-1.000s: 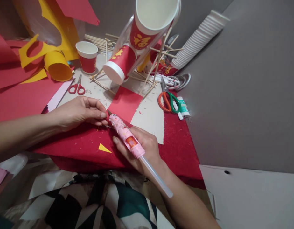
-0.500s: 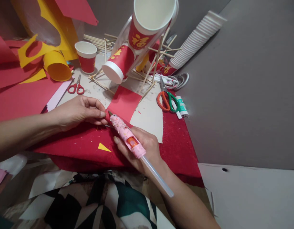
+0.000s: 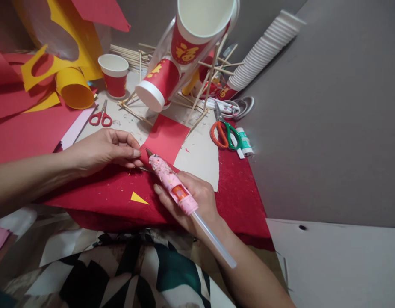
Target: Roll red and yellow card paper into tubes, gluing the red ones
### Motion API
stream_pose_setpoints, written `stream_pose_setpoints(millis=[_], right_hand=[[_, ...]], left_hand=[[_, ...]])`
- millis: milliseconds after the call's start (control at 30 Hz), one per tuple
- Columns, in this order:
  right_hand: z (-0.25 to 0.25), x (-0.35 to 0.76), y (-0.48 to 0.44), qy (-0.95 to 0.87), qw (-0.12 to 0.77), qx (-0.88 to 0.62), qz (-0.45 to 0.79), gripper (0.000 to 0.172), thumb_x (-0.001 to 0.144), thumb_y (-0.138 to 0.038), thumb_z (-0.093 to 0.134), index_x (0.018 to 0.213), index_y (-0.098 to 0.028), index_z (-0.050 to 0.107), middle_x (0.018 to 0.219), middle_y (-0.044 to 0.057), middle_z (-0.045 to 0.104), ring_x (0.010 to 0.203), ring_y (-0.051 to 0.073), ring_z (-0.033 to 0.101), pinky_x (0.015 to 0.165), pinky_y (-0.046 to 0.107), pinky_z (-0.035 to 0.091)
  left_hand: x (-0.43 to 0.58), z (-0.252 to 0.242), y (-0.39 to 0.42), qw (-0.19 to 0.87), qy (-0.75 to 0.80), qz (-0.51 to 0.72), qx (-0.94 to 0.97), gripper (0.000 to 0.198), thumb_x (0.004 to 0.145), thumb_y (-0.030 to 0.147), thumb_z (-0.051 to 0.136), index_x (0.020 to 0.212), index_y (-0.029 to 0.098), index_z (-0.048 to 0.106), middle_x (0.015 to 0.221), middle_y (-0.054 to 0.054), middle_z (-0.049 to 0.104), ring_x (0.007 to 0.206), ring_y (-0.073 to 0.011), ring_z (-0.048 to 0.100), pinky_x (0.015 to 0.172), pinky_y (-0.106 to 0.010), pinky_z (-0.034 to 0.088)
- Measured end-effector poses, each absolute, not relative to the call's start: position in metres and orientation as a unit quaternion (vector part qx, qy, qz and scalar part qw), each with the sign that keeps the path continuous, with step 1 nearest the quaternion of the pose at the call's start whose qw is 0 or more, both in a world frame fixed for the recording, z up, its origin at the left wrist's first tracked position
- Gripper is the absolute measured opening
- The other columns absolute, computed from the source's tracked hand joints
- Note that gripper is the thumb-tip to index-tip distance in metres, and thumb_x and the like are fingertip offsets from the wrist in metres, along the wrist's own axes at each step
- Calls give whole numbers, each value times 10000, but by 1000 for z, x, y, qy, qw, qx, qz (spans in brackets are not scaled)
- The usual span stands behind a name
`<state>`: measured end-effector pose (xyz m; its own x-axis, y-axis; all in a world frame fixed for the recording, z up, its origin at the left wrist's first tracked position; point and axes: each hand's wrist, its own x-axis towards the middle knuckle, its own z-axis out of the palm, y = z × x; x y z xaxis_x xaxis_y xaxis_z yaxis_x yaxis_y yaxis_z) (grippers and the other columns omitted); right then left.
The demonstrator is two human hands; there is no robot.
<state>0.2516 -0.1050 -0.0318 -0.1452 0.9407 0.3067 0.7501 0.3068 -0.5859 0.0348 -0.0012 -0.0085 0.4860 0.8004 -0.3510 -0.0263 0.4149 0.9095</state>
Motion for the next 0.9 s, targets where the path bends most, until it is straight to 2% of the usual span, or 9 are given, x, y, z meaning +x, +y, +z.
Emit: stream_pose_setpoints(millis=[233, 500, 700, 900], right_hand=[[-31, 253, -107, -759, 320, -557, 110, 209, 908, -357, 685, 1009, -193, 766, 795, 70, 760, 652, 210, 725, 577, 318, 594], [-35, 256, -109, -756, 317, -564, 101, 262, 920, -377, 665, 1126, -232, 739, 861, 65, 763, 766, 218, 746, 677, 333, 635], [-31, 253, -111, -754, 324, -561, 106, 140, 920, -339, 661, 911, -228, 746, 737, 49, 731, 648, 205, 709, 597, 335, 589], [-26, 250, -115, -735, 328, -584, 103, 195, 892, -338, 687, 747, -210, 704, 729, 52, 736, 635, 185, 690, 587, 305, 554]], left_hand=[[35, -9, 0, 726, 425, 282, 462, 157, 819, 2, 664, 716, 117, 634, 621, -34, 717, 589, -112, 710, 615, -188, 560], [36, -6, -2, 718, 439, 277, 464, 172, 829, 0, 651, 707, 119, 626, 615, -36, 715, 587, -117, 711, 615, -194, 553], [36, -7, -2, 718, 435, 283, 462, 166, 831, -6, 650, 717, 113, 633, 612, -41, 721, 573, -116, 717, 606, -181, 564], [37, -8, -1, 720, 434, 284, 460, 178, 836, -10, 636, 712, 116, 631, 609, -43, 724, 559, -112, 715, 588, -165, 560]])
